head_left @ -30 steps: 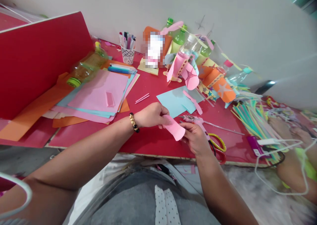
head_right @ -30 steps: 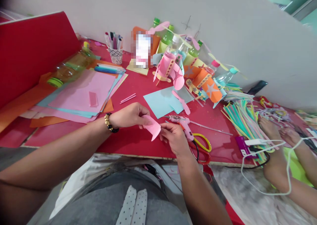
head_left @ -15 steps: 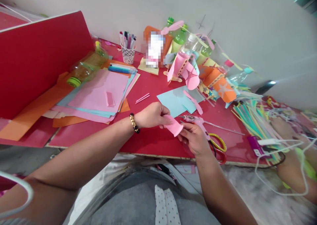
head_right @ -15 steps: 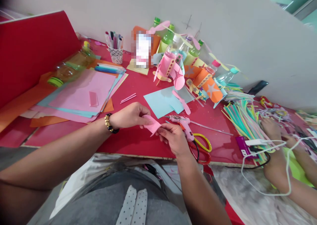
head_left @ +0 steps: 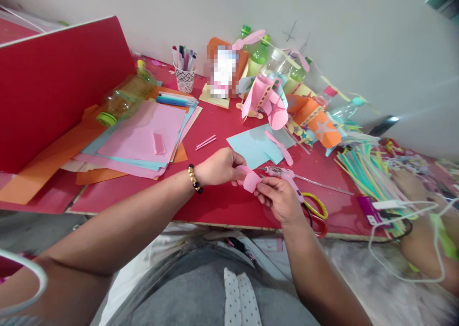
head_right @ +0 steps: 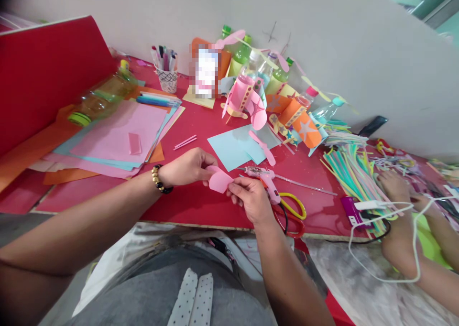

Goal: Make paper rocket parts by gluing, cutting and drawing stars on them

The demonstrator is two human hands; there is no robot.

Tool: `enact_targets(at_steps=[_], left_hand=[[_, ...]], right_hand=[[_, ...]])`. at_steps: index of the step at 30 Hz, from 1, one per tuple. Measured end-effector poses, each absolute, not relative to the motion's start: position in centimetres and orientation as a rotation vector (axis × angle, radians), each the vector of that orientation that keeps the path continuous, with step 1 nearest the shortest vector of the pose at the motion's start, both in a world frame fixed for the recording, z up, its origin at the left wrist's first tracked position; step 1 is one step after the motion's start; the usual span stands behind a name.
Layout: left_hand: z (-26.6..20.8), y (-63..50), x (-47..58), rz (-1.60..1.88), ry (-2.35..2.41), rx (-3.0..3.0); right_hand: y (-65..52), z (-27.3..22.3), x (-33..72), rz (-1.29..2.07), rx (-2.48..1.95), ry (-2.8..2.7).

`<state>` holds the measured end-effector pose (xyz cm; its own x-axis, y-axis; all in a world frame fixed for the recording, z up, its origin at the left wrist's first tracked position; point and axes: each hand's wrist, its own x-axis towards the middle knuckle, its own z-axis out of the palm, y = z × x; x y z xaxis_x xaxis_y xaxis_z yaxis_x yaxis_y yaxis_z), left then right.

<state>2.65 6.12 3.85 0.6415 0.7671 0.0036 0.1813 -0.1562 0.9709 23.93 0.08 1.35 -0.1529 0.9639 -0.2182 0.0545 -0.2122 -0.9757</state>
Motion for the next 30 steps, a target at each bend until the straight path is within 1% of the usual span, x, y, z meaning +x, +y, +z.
enact_targets(at_steps=[19, 26, 30], left_hand=[[3.78, 6.02, 3.09, 0.691, 0.846, 1.59], [3.56, 6.19, 3.0, 0.72, 0.851, 1.658], [3.58, 6.18, 2.95, 0.709, 0.848, 1.661]], right_hand=[[-0.21, 1.15, 23.13, 1.363, -1.263, -1.318], [-0.43, 1.03, 22.95, 1.291, -1.26, -1.385], [-0.3, 1.52, 23.28, 1.333, -1.307, -1.416]])
